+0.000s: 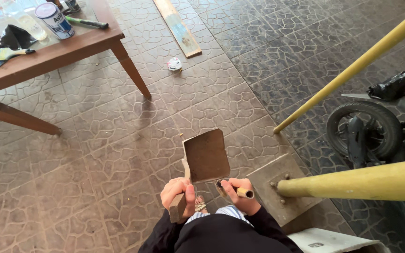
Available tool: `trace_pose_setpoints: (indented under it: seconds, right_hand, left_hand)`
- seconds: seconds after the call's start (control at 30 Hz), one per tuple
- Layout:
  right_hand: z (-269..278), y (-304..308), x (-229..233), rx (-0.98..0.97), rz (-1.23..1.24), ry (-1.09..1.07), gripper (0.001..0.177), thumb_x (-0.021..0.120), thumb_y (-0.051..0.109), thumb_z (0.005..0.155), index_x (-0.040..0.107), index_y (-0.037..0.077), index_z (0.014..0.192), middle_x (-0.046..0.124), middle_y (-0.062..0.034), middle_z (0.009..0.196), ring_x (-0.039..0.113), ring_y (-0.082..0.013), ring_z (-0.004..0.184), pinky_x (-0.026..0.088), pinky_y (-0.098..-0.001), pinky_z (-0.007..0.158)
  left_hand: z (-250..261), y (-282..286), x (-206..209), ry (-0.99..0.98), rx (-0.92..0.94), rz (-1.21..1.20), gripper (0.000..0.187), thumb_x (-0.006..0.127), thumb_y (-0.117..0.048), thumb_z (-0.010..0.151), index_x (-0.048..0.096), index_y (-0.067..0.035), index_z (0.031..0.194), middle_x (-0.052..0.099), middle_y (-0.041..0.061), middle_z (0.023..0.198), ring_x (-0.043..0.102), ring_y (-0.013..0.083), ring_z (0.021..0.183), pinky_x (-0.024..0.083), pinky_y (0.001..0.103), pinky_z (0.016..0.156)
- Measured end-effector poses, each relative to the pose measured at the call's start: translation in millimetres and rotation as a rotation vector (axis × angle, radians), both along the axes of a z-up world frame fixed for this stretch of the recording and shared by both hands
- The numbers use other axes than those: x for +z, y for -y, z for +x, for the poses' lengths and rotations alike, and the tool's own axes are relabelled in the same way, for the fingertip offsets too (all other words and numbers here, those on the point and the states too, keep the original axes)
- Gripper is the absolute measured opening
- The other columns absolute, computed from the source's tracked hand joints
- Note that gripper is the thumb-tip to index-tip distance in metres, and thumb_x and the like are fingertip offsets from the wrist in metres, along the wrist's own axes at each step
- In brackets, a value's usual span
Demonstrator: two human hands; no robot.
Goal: The person sweeps the tiled floor using a broom, moving around furniture, a parked motorcycle, and a car.
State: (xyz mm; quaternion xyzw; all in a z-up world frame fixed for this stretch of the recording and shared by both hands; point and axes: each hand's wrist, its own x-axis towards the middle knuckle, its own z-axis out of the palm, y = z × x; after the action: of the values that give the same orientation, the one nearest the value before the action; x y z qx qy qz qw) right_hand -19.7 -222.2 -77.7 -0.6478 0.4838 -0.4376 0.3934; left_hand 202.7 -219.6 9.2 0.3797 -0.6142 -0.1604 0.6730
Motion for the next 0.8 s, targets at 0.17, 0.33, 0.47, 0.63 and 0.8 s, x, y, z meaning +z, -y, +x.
trace_pose_setpoints:
  seconds: [0.17, 0.33, 0.47, 0.63, 0.8]
  right_hand:
    - [14.9, 10.6, -3.9, -0.019, -0.03, -0.051, 0.043, 0.07, 0.014, 0.094, 0.047, 0.002, 0.059, 0.039, -0.0077, 0.049, 0.035, -0.0156, 0.043, 0.031, -0.0339, 0.044]
    - [19.9, 24.6, 1.1, -0.016, -0.021, -0.029, 0.041, 0.068, 0.015, 0.094, 0.05, 0.002, 0.06, 0.043, -0.0086, 0.049, 0.041, -0.0167, 0.041, 0.035, -0.0341, 0.044]
    - [16.2, 43.3, 1.9, 0.017, -0.001, -0.021, 0.037, 0.067, 0.015, 0.094, 0.054, 0.002, 0.063, 0.046, -0.0091, 0.049, 0.044, -0.0171, 0.042, 0.038, -0.0345, 0.044]
    - [6.7, 81.5, -1.6, 0.014, -0.046, -0.021, 0.038, 0.069, 0.013, 0.094, 0.054, 0.002, 0.061, 0.047, -0.0096, 0.05, 0.044, -0.0163, 0.042, 0.036, -0.0339, 0.045]
    - [-14.7, 132.1, 4.7, -0.002, 0.007, 0.036, 0.039, 0.069, 0.009, 0.095, 0.05, 0.001, 0.061, 0.042, -0.0055, 0.052, 0.035, -0.0128, 0.047, 0.031, -0.0331, 0.046]
  left_hand:
    - [19.1, 15.8, -4.7, 0.011, -0.043, -0.002, 0.017, 0.063, 0.003, 0.086, 0.054, -0.004, 0.072, 0.061, 0.007, 0.069, 0.066, 0.0235, 0.068, 0.054, 0.033, 0.069]
    - [21.0, 30.4, -9.1, -0.023, -0.034, 0.004, 0.017, 0.063, 0.003, 0.085, 0.054, -0.004, 0.072, 0.061, 0.007, 0.069, 0.065, 0.0236, 0.067, 0.054, 0.033, 0.069]
    - [17.7, 44.4, -9.6, -0.005, -0.025, 0.041, 0.019, 0.063, 0.003, 0.086, 0.054, -0.005, 0.071, 0.061, 0.007, 0.068, 0.065, 0.0239, 0.067, 0.052, 0.033, 0.067]
    - [7.8, 76.8, -10.7, -0.003, 0.024, 0.047, 0.016, 0.064, 0.002, 0.083, 0.055, -0.004, 0.071, 0.061, 0.008, 0.069, 0.063, 0.0241, 0.065, 0.051, 0.032, 0.065]
    - [-10.8, 127.3, -5.4, 0.014, 0.016, 0.07, 0.016, 0.065, 0.001, 0.084, 0.056, -0.005, 0.072, 0.062, 0.008, 0.069, 0.064, 0.0244, 0.066, 0.05, 0.033, 0.065]
